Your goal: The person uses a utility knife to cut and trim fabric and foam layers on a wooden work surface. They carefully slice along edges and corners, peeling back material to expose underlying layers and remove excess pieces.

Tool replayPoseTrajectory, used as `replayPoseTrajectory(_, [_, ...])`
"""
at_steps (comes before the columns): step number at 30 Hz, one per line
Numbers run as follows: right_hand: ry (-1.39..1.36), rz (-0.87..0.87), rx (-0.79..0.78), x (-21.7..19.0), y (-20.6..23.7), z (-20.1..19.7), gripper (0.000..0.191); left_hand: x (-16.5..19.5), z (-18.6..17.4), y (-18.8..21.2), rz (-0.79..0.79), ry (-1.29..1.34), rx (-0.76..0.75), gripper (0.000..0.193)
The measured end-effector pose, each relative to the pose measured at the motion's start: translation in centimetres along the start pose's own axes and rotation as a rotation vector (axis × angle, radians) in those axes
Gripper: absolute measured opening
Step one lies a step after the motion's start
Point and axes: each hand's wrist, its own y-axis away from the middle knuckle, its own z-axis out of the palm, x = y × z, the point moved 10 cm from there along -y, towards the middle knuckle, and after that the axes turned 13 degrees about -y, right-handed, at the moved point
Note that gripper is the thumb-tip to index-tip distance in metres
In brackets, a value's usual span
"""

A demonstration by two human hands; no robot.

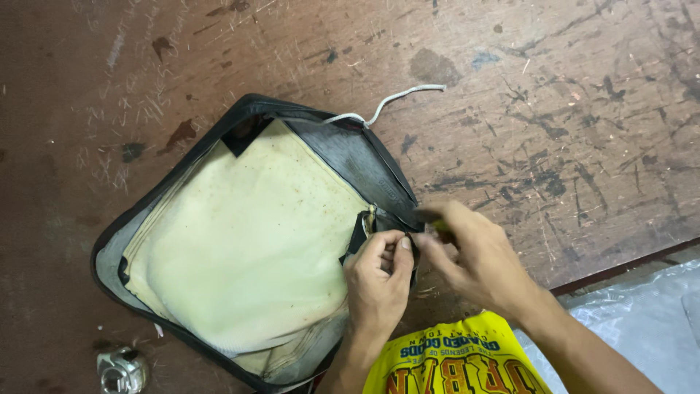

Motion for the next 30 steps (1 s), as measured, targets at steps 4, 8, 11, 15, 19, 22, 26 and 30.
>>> replayPoseTrajectory(4, [0.189,-0.177,-0.089,-0.2,-0.7,1.3,0.016,-0.6,0.3,0.1,-0.060,0.009,-0.033,0.012])
replayPoseTrajectory(8, [0.138,-0.110,-0.025,1.9,-1.3,1.1,0.014,0.2,0.3,0.1,-0.002,-0.016,-0.056,0.012])
replayPoseTrajectory(11, [-0.080,0.276,0.011,6.4,-1.2,1.4,0.016,0.8,0.2,0.2,0.043,-0.033,-0.063,0.012])
replayPoseTrajectory(15, [-0.206,0.314,0.042,7.1,-0.5,1.4,0.012,-0.4,0.9,-0.1,-0.026,-0.042,-0.127,0.018])
replayPoseTrajectory(19, [-0.333,0.219,-0.011,6.1,0.2,1.7,0.017,-2.8,2.5,-0.4,-0.152,-0.010,-0.231,0.036])
replayPoseTrajectory(22, [-0.399,0.350,-0.033,7.4,0.7,2.1,0.019,-4.6,4.0,-0.6,-0.280,0.227,-0.344,0.034])
replayPoseTrajectory(26, [-0.471,0.365,-0.024,8.4,0.6,2.0,0.011,-4.6,4.9,-0.5,-0.290,0.462,-0.494,0.023])
replayPoseTrajectory(30, [-0.436,0.390,0.091,9.9,-0.1,1.5,0.011,-4.7,4.1,0.0,-0.268,0.354,-0.471,0.023])
